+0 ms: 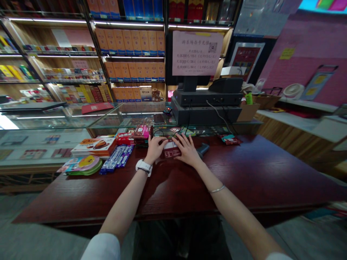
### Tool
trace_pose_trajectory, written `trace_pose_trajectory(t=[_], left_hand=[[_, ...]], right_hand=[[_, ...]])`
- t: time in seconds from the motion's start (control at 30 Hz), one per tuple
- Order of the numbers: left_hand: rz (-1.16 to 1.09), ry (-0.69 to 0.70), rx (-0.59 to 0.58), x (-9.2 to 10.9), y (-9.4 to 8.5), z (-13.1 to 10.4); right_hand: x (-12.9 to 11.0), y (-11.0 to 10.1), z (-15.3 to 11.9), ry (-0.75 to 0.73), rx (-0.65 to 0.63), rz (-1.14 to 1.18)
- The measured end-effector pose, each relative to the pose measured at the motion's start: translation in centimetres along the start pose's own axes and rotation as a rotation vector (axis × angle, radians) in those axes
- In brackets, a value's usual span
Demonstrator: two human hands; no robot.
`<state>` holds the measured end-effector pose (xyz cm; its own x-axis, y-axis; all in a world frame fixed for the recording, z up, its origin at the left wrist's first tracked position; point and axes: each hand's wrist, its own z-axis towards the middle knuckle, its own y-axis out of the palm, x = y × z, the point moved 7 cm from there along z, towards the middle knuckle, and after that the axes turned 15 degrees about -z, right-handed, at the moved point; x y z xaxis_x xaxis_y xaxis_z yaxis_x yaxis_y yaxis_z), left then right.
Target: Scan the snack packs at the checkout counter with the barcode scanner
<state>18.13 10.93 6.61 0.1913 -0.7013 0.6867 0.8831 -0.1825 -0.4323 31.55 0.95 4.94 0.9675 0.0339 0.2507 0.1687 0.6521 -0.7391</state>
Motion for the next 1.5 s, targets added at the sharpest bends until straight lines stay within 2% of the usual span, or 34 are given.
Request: trace_pose_trajectory(t=[0.13,0.2,0.4,0.53,0.67,0.9,1.17,1.5], left_hand=[[-0.016,-0.047,-0.043,-0.3,0.3,0.1],[0.009,-0.024,-0.049,0.1,0.2,0.0],[0.236,0.23,-0.099,3.0,0.1,-1.0],[0.335,0.315,-0.18,3.6,0.8,-1.4],[0.383,0.336,-0.238,3.5,1.8,-1.8],[0.389,0.343,-0.227,3.1,2.7,-2.3],[0.38,0.335,-0.262,2.9,2.8,-2.3],[0.338,0.338,-0.187,3.0,2.0,-2.0]], right_hand=[[-0.1,0.1,-0.1,-0.007,0.017,-0.01],[-0.1,0.1,-0.2,-0.005,0.036,-0.006],[0.6,-0.2,-0.2,0.041,0.082,0.0],[1.3,-0.6,-0.2,0.071,0.099,0.002],[1.7,-0.5,-0.3,0.089,0.102,0.014],[1.4,0.1,-0.3,0.078,0.067,0.016],[1.4,0.2,-0.3,0.059,0.057,0.007],[1.4,0.0,-0.3,0.071,0.046,0.043]])
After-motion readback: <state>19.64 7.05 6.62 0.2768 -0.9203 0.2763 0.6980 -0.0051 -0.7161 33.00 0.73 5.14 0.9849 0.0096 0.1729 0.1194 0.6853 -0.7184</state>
